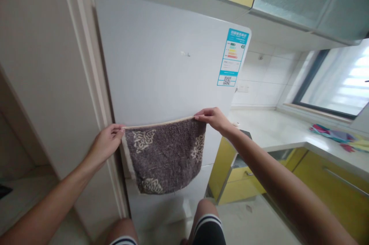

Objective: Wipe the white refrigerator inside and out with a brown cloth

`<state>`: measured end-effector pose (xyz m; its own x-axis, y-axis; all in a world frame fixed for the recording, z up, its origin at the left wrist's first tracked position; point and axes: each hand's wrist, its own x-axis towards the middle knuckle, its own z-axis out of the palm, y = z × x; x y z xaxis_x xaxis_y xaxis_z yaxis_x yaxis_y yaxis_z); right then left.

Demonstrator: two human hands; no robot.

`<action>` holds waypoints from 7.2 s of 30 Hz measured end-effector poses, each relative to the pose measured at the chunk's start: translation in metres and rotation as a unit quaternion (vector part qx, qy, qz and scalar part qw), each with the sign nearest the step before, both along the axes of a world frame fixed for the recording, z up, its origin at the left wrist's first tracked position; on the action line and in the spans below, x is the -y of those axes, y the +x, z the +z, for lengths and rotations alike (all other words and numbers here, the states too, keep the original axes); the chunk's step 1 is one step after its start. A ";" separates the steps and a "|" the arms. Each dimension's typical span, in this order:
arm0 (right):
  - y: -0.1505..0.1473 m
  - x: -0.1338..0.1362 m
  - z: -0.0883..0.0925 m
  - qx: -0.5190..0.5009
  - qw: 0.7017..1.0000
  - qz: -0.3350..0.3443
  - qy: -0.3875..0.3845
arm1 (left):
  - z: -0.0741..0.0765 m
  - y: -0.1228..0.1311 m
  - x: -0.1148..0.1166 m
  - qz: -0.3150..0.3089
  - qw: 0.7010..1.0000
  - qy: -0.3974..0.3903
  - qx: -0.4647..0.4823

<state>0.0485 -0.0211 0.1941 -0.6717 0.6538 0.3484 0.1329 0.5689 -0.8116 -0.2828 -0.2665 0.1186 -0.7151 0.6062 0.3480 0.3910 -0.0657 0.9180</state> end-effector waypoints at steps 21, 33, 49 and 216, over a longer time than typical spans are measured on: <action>-0.042 0.118 -0.022 -0.163 0.960 0.119 -0.194 | 0.044 0.135 0.008 -0.306 0.951 0.025 0.023; -0.027 0.120 -0.037 -0.150 0.988 0.022 -0.013 | 0.035 0.142 -0.006 -0.354 0.933 0.055 0.040; 0.020 0.102 -0.039 -0.147 0.986 0.079 -0.014 | -0.021 0.119 0.004 -0.255 0.903 -0.138 -0.317; 0.005 0.122 -0.169 -0.180 0.909 0.036 -0.375 | -0.110 0.143 0.007 -0.321 0.870 -0.055 0.370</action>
<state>0.0538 -0.1431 0.0256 -0.6523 0.7574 0.0283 -0.2336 -0.1654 -0.9582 -0.1393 -0.2733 0.0087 -0.2210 0.9637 -0.1500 -0.3944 0.0524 0.9174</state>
